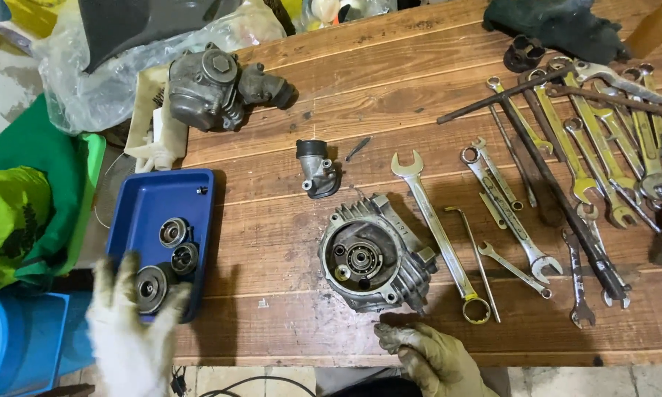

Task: Disassembling and inspecting a motorcycle engine component on a wooden workbench using various hand tools.

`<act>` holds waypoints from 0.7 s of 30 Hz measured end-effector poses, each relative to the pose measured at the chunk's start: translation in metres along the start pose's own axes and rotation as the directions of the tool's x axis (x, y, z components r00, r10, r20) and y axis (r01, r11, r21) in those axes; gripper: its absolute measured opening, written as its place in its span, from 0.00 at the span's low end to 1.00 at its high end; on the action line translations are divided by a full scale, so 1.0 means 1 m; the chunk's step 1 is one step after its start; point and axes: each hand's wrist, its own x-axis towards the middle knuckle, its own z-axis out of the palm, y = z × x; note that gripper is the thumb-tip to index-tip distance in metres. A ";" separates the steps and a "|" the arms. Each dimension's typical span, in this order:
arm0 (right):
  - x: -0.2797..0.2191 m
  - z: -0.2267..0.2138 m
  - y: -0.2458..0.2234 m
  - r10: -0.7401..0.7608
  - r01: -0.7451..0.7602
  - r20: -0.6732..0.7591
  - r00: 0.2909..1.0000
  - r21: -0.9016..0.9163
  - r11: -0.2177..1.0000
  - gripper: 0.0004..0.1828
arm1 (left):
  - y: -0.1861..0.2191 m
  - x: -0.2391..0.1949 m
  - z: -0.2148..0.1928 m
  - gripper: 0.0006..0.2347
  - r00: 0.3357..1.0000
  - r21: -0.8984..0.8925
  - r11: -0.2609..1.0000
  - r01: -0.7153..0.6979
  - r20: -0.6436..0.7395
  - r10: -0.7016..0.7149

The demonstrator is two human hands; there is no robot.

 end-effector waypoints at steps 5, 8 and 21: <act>-0.015 0.006 0.035 -0.140 0.146 -0.086 0.986 0.071 0.987 0.13 | 0.071 -0.021 0.002 0.44 0.950 -0.417 0.881 -0.223 0.110 0.292; -0.004 0.000 -0.005 -0.130 0.172 -0.161 0.978 0.284 0.943 0.18 | 0.106 -0.013 0.014 0.40 0.680 -0.892 0.221 -0.394 -0.121 0.723; 0.014 0.022 0.021 0.233 -0.345 -0.402 0.885 -0.232 0.910 0.54 | 0.142 0.003 0.070 0.57 0.663 -0.949 0.314 -0.035 0.213 0.717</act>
